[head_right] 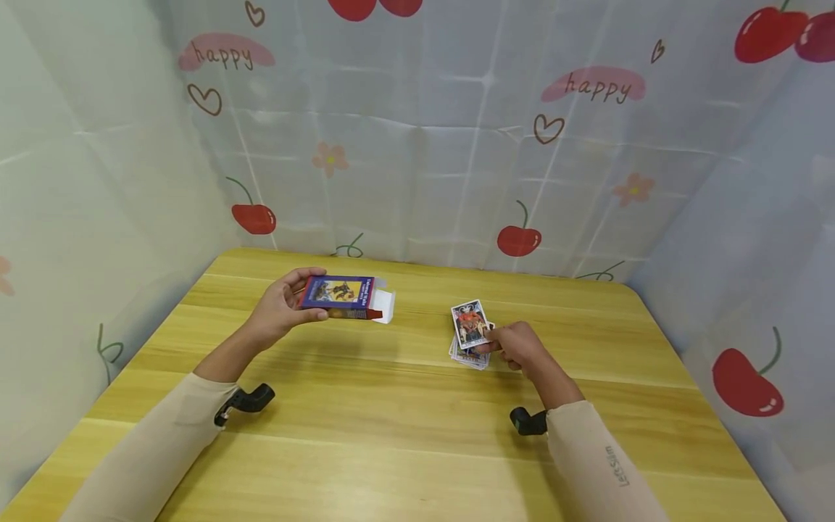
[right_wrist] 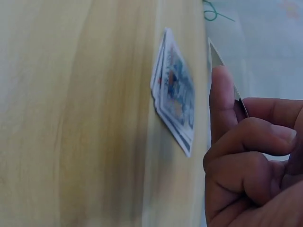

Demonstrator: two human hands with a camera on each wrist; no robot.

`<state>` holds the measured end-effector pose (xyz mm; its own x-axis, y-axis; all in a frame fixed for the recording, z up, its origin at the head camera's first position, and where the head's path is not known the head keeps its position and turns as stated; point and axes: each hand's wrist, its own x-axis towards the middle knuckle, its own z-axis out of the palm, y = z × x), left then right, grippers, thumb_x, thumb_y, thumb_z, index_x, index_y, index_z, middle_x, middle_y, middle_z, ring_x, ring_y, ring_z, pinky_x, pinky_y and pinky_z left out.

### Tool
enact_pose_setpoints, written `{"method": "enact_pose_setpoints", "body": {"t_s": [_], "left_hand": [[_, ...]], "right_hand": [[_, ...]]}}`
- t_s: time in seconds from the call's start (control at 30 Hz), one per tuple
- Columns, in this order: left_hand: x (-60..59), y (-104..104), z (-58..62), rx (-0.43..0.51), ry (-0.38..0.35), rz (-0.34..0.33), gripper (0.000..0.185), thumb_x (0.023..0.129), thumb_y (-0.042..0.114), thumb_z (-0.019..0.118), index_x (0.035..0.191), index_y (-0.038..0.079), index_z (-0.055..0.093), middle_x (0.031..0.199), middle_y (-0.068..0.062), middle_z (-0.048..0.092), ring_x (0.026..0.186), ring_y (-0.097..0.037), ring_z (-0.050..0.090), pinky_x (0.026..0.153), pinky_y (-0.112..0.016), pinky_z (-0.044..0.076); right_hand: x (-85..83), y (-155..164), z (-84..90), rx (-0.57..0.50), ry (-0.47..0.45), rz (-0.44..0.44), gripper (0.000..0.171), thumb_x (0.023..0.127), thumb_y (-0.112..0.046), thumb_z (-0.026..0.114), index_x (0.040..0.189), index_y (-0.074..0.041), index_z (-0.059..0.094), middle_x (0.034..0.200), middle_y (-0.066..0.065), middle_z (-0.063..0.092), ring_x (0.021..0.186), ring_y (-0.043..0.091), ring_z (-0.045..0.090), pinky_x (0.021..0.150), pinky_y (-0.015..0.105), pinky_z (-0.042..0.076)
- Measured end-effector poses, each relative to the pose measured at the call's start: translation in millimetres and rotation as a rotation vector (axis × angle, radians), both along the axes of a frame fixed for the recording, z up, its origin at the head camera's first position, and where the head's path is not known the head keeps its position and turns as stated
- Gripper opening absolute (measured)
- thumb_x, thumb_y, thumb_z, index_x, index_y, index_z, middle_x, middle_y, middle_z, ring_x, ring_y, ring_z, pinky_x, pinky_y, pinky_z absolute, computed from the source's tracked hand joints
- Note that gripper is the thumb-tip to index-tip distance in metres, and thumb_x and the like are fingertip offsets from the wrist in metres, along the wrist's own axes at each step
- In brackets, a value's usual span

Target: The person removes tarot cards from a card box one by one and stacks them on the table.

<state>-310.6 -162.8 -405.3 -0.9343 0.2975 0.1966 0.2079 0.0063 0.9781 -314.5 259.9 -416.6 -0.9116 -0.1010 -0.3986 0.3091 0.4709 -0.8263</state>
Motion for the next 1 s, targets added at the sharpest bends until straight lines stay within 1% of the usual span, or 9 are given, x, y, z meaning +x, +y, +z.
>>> {"method": "enact_pose_setpoints", "body": {"t_s": [0.1, 0.17, 0.27, 0.4, 0.5, 0.63, 0.8, 0.9, 1.0], "left_hand": [[-0.4, -0.1, 0.3, 0.000, -0.002, 0.000, 0.071, 0.081, 0.003, 0.079, 0.142, 0.007, 0.042, 0.140, -0.015, 0.049, 0.115, -0.014, 0.058, 0.090, -0.021, 0.056], [-0.6, -0.2, 0.5, 0.000, -0.002, 0.001, 0.071, 0.081, 0.003, 0.079, 0.142, 0.007, 0.043, 0.140, -0.015, 0.049, 0.115, -0.014, 0.058, 0.090, -0.021, 0.056], [-0.9, -0.1, 0.9, -0.001, 0.002, 0.001, 0.071, 0.081, 0.003, 0.079, 0.142, 0.007, 0.043, 0.140, -0.015, 0.049, 0.115, -0.014, 0.058, 0.090, -0.021, 0.056], [-1.7, 0.5, 1.6, -0.004, 0.008, -0.002, 0.071, 0.080, 0.004, 0.080, 0.141, 0.007, 0.043, 0.140, -0.015, 0.049, 0.115, -0.014, 0.058, 0.089, -0.022, 0.057], [-2.5, 1.2, 2.0, -0.017, 0.011, -0.005, 0.072, 0.080, 0.005, 0.081, 0.141, 0.008, 0.044, 0.140, -0.015, 0.049, 0.116, -0.016, 0.058, 0.089, -0.023, 0.057], [-4.3, 1.6, 2.5, -0.054, 0.015, -0.005, 0.071, 0.079, 0.006, 0.082, 0.139, 0.008, 0.044, 0.139, -0.015, 0.049, 0.114, -0.019, 0.058, 0.088, -0.024, 0.057], [-7.6, 1.9, 3.6, -0.114, 0.016, 0.003, 0.070, 0.080, 0.008, 0.082, 0.139, 0.008, 0.044, 0.138, -0.015, 0.050, 0.114, -0.024, 0.058, 0.085, -0.024, 0.058], [-10.1, 1.8, 3.1, -0.157, 0.009, -0.007, 0.070, 0.080, 0.011, 0.082, 0.139, 0.007, 0.044, 0.137, -0.016, 0.050, 0.115, -0.027, 0.059, 0.084, -0.025, 0.058], [-13.8, 2.1, 0.0, -0.212, -0.006, -0.023, 0.072, 0.079, 0.016, 0.084, 0.139, 0.007, 0.044, 0.134, -0.015, 0.052, 0.115, -0.029, 0.059, 0.084, -0.027, 0.058]], "right_hand": [[-0.3, 1.9, -4.0, 0.002, -0.003, -0.020, 0.038, 0.102, -0.020, 0.048, 0.124, 0.009, 0.058, 0.085, 0.005, 0.077, 0.044, 0.007, 0.023, 0.044, 0.023, 0.022], [-1.2, 2.4, -7.1, 0.028, 0.004, -0.016, 0.038, 0.101, -0.020, 0.048, 0.123, 0.009, 0.060, 0.080, 0.004, 0.076, 0.043, 0.006, 0.024, 0.044, 0.023, 0.022], [-2.4, 1.2, -12.5, 0.116, 0.019, -0.024, 0.034, 0.098, -0.020, 0.051, 0.109, 0.008, 0.067, 0.071, 0.001, 0.074, 0.041, 0.006, 0.026, 0.043, 0.023, 0.023], [-2.7, -3.6, -18.6, 0.211, 0.030, 0.004, 0.027, 0.093, -0.017, 0.055, 0.090, 0.007, 0.069, 0.060, 0.001, 0.070, 0.043, 0.005, 0.045, 0.046, 0.022, 0.031], [-1.6, -8.1, -20.4, 0.304, 0.049, 0.072, 0.025, 0.089, -0.015, 0.056, 0.077, 0.003, 0.069, 0.054, -0.001, 0.065, 0.049, 0.007, 0.054, 0.051, 0.021, 0.037], [-1.9, -12.2, -21.6, 0.463, 0.073, 0.137, 0.028, 0.085, -0.018, 0.056, 0.058, -0.009, 0.061, 0.048, -0.005, 0.054, 0.047, 0.009, 0.042, 0.050, 0.022, 0.033], [-2.6, -14.8, -22.8, 0.556, 0.137, 0.166, 0.027, 0.079, -0.018, 0.054, 0.052, -0.015, 0.051, 0.050, -0.004, 0.046, 0.048, 0.011, 0.038, 0.048, 0.022, 0.030], [-2.0, -15.8, -23.8, 0.566, 0.173, 0.168, 0.030, 0.081, -0.019, 0.053, 0.052, -0.016, 0.048, 0.052, -0.003, 0.044, 0.049, 0.012, 0.038, 0.049, 0.024, 0.031], [0.0, -15.1, -24.0, 0.539, 0.183, 0.125, 0.037, 0.089, -0.022, 0.048, 0.053, -0.016, 0.042, 0.053, -0.003, 0.040, 0.050, 0.013, 0.035, 0.050, 0.025, 0.031]]}}
